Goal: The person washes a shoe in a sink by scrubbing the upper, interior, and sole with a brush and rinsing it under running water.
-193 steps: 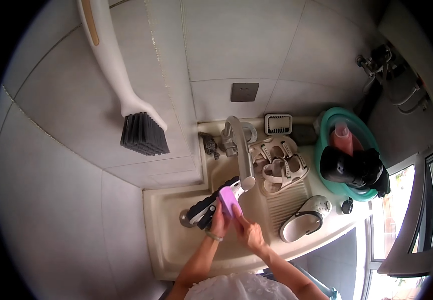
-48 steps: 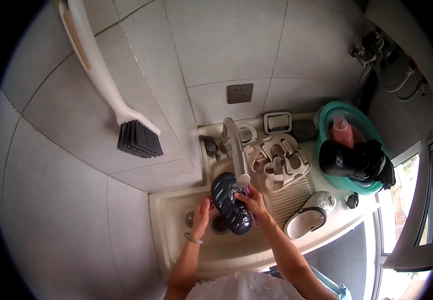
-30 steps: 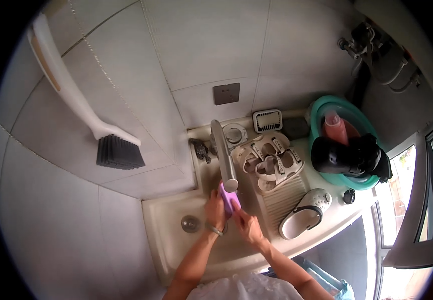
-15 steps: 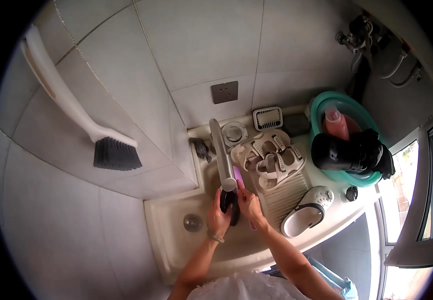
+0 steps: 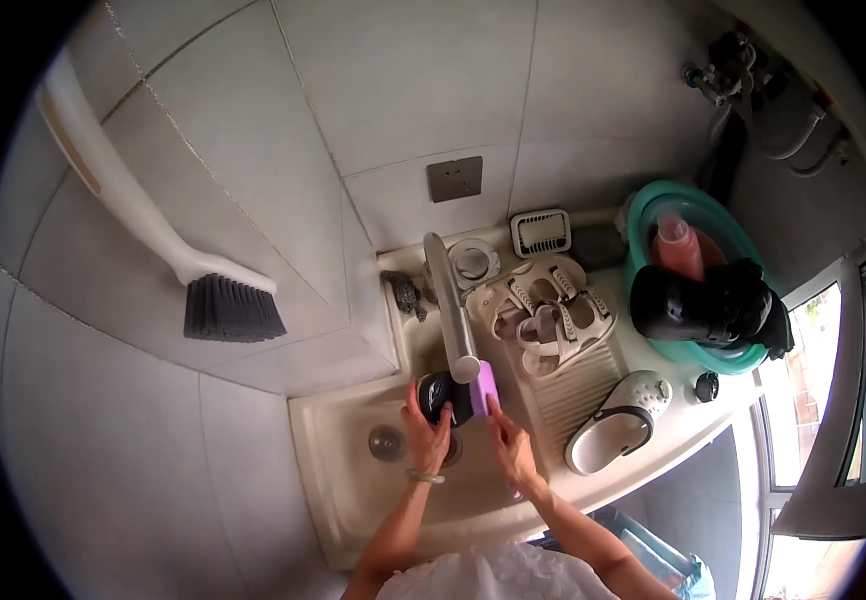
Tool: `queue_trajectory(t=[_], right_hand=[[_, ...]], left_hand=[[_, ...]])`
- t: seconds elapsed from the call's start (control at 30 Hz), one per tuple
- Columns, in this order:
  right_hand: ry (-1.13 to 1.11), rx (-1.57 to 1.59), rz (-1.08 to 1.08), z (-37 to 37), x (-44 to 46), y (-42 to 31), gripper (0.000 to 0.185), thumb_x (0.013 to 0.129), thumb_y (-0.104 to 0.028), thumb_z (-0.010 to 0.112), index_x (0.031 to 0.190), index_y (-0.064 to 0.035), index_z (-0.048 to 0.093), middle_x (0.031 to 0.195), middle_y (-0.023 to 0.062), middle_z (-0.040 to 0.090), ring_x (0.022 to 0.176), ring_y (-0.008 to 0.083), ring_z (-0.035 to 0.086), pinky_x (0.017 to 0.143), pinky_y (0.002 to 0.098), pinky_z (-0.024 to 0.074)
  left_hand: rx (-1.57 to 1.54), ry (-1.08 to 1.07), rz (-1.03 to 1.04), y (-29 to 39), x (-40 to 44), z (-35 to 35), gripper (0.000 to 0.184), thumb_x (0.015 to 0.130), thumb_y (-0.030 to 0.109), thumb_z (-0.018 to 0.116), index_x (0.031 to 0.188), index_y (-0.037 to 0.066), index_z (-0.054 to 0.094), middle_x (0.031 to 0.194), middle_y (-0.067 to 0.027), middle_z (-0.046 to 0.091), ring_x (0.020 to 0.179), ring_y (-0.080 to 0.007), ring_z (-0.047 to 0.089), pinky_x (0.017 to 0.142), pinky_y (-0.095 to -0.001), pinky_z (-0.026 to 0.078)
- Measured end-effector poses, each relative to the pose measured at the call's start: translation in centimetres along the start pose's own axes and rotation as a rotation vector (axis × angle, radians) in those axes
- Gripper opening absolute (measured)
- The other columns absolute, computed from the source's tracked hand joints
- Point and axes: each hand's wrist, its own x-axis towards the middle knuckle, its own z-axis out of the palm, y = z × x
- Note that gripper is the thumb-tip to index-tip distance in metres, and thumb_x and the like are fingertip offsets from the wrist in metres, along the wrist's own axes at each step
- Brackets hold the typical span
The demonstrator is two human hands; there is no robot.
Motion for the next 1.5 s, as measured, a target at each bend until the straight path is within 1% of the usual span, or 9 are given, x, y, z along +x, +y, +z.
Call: queue_trajectory(t=[0.17, 0.4, 0.67, 0.8, 0.9, 1.0, 1.07, 1.43, 1.5], right_hand=[[-0.043, -0.135, -0.04, 3.5, 0.0, 3.2, 0.035, 0.097, -0.021, 0.049, 0.131, -0.0111, 0.054, 0.076, 0.0289, 0.057, 0.065, 0.04, 0.062, 0.059, 0.0386, 0.0472], [-0.079, -0.184, -0.078, 5.4, -1.8, 5.0, 0.028, 0.092, -0.018, 0.055, 0.118, -0.0096, 0.064, 0.077, 0.0292, 0.056, 0.072, 0.0351, 0.067, 0.059, 0.0428, 0.0478], [0.092, -0.344, 0.099, 6.6, 8.1, 15.4, 0.023, 0.091, -0.024, 0.053, 0.102, -0.0092, 0.067, 0.078, 0.0247, 0.065, 0.075, 0.0451, 0.063, 0.064, 0.0524, 0.0504], [0.133, -0.421, 0.046, 6.8, 9.0, 16.7, 0.026, 0.091, -0.025, 0.053, 0.109, -0.0126, 0.067, 0.079, 0.0231, 0.065, 0.074, 0.0444, 0.063, 0.065, 0.0534, 0.0504], [0.098, -0.378, 0.052, 6.8, 9.0, 17.4, 0.028, 0.091, -0.024, 0.054, 0.115, -0.0154, 0.066, 0.08, 0.0238, 0.065, 0.075, 0.0452, 0.063, 0.064, 0.0519, 0.0507], [0.082, -0.17, -0.065, 7.0, 7.5, 17.3, 0.032, 0.091, -0.023, 0.056, 0.122, -0.0178, 0.063, 0.078, 0.0258, 0.063, 0.074, 0.0462, 0.061, 0.062, 0.0518, 0.0506], [-0.026, -0.312, -0.059, 5.8, 3.1, 11.1, 0.035, 0.093, -0.022, 0.055, 0.128, -0.0204, 0.059, 0.077, 0.0282, 0.062, 0.073, 0.0485, 0.06, 0.063, 0.0547, 0.0489], [-0.027, -0.165, -0.122, 3.6, 1.6, 2.3, 0.046, 0.096, -0.019, 0.05, 0.142, -0.0171, 0.043, 0.07, 0.0288, 0.058, 0.065, 0.0467, 0.06, 0.053, 0.0497, 0.0461], [0.0, -0.238, -0.275, 3.9, -0.1, 2.5, 0.048, 0.095, -0.015, 0.051, 0.142, -0.0175, 0.043, 0.073, 0.0296, 0.059, 0.069, 0.0468, 0.061, 0.056, 0.0494, 0.0478]], left_hand=[[-0.183, -0.071, -0.214, -1.9, -1.4, -0.9, 0.061, 0.089, 0.019, 0.065, 0.135, 0.0, 0.03, 0.121, -0.0233, 0.052, 0.108, -0.0363, 0.055, 0.096, -0.0425, 0.042], [-0.49, 0.096, -0.521, -4.6, -3.8, -1.3, 0.067, 0.09, 0.022, 0.067, 0.136, 0.007, 0.021, 0.124, -0.018, 0.045, 0.1, -0.021, 0.056, 0.056, -0.0269, 0.055], [-0.059, -0.472, -0.771, -6.7, -3.8, -4.7, 0.077, 0.077, 0.027, 0.081, 0.129, 0.001, 0.031, 0.116, -0.0206, 0.05, 0.101, -0.0266, 0.059, 0.076, -0.033, 0.055], [0.258, -0.513, -0.208, -14.2, -0.8, -1.3, 0.075, 0.079, 0.033, 0.078, 0.135, 0.0, 0.04, 0.112, -0.0219, 0.059, 0.105, -0.0272, 0.06, 0.089, -0.0348, 0.048], [-0.15, -0.887, -0.512, -14.9, 3.4, 2.9, 0.063, 0.087, 0.043, 0.066, 0.13, -0.001, 0.052, 0.117, -0.0179, 0.062, 0.114, -0.0248, 0.056, 0.1, -0.0338, 0.04], [-0.035, -0.755, -0.484, -14.2, 2.0, 5.1, 0.054, 0.091, 0.033, 0.062, 0.131, -0.001, 0.049, 0.124, -0.0186, 0.059, 0.119, -0.0283, 0.053, 0.105, -0.0343, 0.038], [0.014, -0.375, 0.044, -15.3, 0.8, 5.9, 0.061, 0.09, 0.028, 0.061, 0.138, -0.003, 0.038, 0.127, -0.0264, 0.055, 0.117, -0.0376, 0.055, 0.099, -0.0413, 0.042], [0.108, -0.441, -0.315, 1.1, 0.3, -1.2, 0.065, 0.097, 0.016, 0.049, 0.149, 0.001, 0.014, 0.13, -0.0297, 0.05, 0.116, -0.0431, 0.053, 0.094, -0.0432, 0.045], [-0.002, -0.224, -0.027, -4.5, 0.5, 0.7, 0.063, 0.098, 0.021, 0.048, 0.149, 0.005, 0.017, 0.129, -0.0301, 0.051, 0.112, -0.0439, 0.056, 0.089, -0.0429, 0.048]])
